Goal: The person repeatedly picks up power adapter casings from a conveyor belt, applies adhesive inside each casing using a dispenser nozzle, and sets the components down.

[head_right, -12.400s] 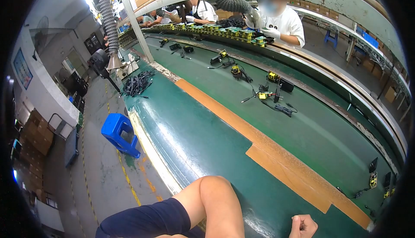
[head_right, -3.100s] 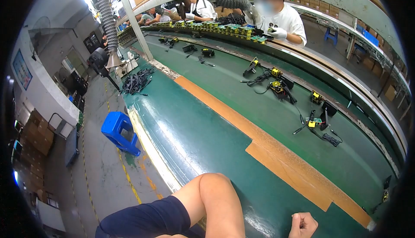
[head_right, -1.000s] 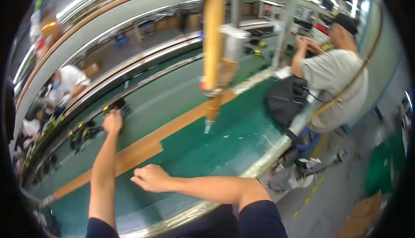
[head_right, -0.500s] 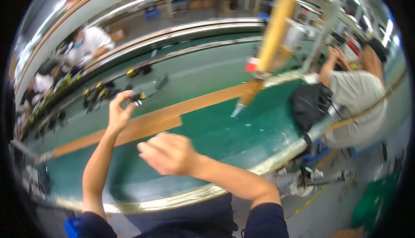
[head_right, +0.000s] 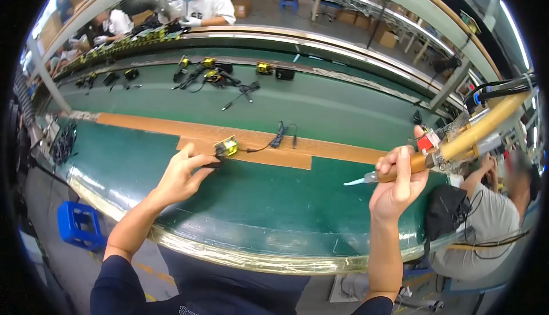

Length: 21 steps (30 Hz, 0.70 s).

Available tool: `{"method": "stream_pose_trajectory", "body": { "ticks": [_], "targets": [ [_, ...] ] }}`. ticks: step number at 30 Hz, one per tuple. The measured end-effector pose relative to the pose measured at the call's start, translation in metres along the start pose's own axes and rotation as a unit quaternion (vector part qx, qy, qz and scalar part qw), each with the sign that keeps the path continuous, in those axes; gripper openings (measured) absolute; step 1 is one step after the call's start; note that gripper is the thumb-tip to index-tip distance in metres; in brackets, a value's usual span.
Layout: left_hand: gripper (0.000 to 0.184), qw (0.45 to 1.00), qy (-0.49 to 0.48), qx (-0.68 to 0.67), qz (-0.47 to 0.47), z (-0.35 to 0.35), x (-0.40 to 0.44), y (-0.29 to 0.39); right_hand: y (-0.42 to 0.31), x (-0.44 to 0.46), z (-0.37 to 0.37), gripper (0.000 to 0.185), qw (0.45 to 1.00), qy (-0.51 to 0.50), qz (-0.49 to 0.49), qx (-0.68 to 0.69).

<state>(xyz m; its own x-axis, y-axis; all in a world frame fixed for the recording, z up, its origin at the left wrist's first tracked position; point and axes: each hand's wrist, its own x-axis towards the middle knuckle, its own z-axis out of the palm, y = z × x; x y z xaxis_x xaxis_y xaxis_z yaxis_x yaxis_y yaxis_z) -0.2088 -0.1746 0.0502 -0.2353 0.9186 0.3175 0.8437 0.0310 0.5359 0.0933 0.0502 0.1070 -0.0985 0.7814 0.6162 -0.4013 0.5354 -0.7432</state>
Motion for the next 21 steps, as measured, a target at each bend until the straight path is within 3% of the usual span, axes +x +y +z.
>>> {"method": "stream_pose_trajectory", "body": {
  "ticks": [3,5,6,8,14,18,21],
  "targets": [
    [0.024,0.994,-0.037,-0.106,0.008,-0.004,0.003,0.010,-0.017,-0.003,0.052,0.032,0.978,-0.089,0.067,0.174],
    [0.020,0.917,-0.101,-0.376,-0.086,0.000,-0.001,0.010,-0.026,-0.009,0.079,0.030,0.975,-0.099,0.061,0.191],
    [0.020,0.918,-0.096,-0.374,-0.091,0.006,-0.002,0.007,-0.030,-0.013,0.092,0.027,0.972,-0.103,0.053,0.204],
    [0.020,0.917,-0.048,-0.386,0.089,0.017,-0.002,0.002,-0.036,-0.019,0.112,0.024,0.967,-0.108,0.036,0.227],
    [0.019,0.931,0.000,-0.365,0.022,0.028,0.000,0.044,-0.047,-0.035,0.115,0.026,0.957,-0.156,0.035,0.241],
    [0.022,0.865,-0.022,-0.499,-0.043,0.026,0.006,0.061,-0.050,-0.040,0.112,0.027,0.944,-0.180,0.045,0.273],
    [0.023,0.860,-0.040,-0.508,-0.034,0.020,0.005,0.069,-0.052,-0.042,0.114,0.026,0.944,-0.184,0.051,0.269]
  ]
}}
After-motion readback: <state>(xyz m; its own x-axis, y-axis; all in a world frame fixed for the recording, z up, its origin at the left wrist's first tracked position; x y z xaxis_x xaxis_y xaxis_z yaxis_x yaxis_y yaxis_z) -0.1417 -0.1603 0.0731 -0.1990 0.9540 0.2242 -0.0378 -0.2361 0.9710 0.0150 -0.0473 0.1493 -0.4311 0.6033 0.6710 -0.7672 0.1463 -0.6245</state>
